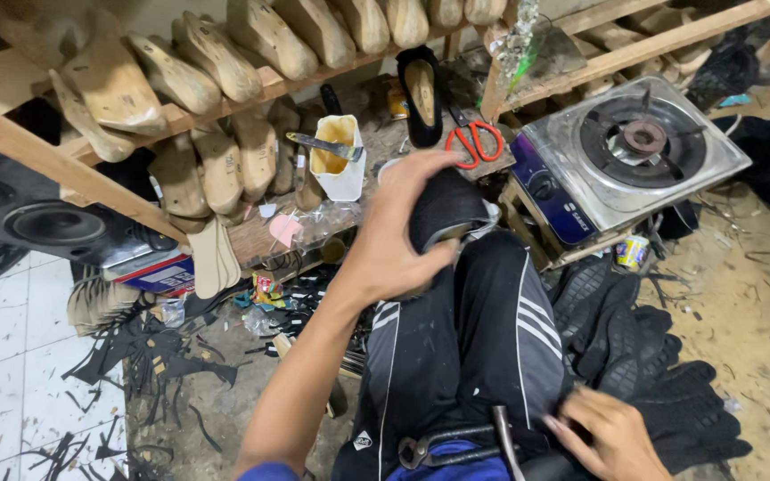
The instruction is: The person sits on the floor holding a black shoe upper on their lap and repeatedly hammers it with a hammer, turning the shoe to work different areas. They then pick up a flat cardboard sheet and cut it with red-handled scissors.
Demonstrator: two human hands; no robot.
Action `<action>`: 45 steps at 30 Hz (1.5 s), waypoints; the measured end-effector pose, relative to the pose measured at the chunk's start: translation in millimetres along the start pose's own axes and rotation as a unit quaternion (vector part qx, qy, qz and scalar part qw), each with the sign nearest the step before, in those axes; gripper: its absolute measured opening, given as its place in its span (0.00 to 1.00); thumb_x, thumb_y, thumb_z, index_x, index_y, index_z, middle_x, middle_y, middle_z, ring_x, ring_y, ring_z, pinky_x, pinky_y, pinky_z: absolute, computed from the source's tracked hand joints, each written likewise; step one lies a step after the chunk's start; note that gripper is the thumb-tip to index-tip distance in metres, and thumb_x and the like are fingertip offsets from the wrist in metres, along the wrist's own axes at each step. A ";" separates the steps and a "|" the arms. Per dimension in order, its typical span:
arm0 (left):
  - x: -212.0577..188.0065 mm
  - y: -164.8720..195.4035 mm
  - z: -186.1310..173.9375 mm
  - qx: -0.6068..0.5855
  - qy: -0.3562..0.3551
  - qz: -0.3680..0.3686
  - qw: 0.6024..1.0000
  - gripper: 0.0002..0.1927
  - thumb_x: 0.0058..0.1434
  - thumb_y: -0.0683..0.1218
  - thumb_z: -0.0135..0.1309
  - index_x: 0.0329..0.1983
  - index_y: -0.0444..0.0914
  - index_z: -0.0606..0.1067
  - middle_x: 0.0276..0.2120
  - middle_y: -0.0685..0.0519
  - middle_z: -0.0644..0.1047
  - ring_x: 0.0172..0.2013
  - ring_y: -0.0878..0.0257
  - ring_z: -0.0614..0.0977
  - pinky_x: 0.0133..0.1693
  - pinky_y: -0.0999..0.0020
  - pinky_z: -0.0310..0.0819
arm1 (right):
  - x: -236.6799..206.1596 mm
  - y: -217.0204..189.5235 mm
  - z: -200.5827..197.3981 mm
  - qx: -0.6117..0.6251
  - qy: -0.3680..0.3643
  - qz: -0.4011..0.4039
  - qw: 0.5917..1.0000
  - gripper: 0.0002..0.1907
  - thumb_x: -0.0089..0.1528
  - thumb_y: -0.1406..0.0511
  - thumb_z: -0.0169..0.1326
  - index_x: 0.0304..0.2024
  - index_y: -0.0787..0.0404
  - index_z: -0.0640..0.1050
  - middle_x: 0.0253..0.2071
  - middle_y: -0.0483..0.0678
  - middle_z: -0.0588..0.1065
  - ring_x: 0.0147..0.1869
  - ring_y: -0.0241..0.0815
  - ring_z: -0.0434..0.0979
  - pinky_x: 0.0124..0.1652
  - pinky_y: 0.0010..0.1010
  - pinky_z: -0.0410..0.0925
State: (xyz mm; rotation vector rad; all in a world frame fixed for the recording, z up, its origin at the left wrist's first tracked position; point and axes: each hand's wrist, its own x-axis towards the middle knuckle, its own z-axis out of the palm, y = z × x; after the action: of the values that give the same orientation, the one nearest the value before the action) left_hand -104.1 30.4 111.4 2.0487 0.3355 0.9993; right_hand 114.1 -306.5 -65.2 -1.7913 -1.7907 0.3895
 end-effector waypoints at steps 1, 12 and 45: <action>12.0 -1.7 11.5 0.069 -0.045 0.014 0.997 0.41 0.48 0.43 0.65 0.68 0.43 0.67 0.59 0.45 0.71 0.62 0.49 0.71 0.66 0.55 0.66 | 12.1 -15.3 -1.1 0.006 0.017 -0.004 1.000 0.09 0.54 0.61 0.64 0.31 0.57 0.78 0.28 0.50 0.76 0.33 0.51 0.79 0.34 0.36 0.71; 14.8 -89.9 82.5 0.259 -0.299 -0.110 0.912 0.41 0.41 0.57 0.70 0.61 0.47 0.73 0.46 0.43 0.81 0.47 0.45 0.81 0.48 0.48 0.73 | 92.5 -110.7 54.2 0.106 -0.297 -0.019 0.949 0.20 0.57 0.64 0.64 0.47 0.66 0.73 0.45 0.58 0.74 0.48 0.62 0.76 0.43 0.48 0.69; -81.8 -73.4 55.8 0.205 -0.026 -0.015 0.978 0.23 0.50 0.39 0.64 0.51 0.38 0.80 0.52 0.51 0.82 0.56 0.55 0.82 0.53 0.62 0.77 | 159.2 -92.5 31.6 0.156 0.008 0.221 0.963 0.11 0.65 0.63 0.52 0.41 0.65 0.68 0.35 0.60 0.75 0.42 0.61 0.77 0.42 0.45 0.69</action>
State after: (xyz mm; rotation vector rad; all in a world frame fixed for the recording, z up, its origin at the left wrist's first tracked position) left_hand -107.6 1.9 -8.5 2.4248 0.5820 0.9123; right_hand 30.2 -150.1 -7.1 -1.9387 -1.2214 0.7833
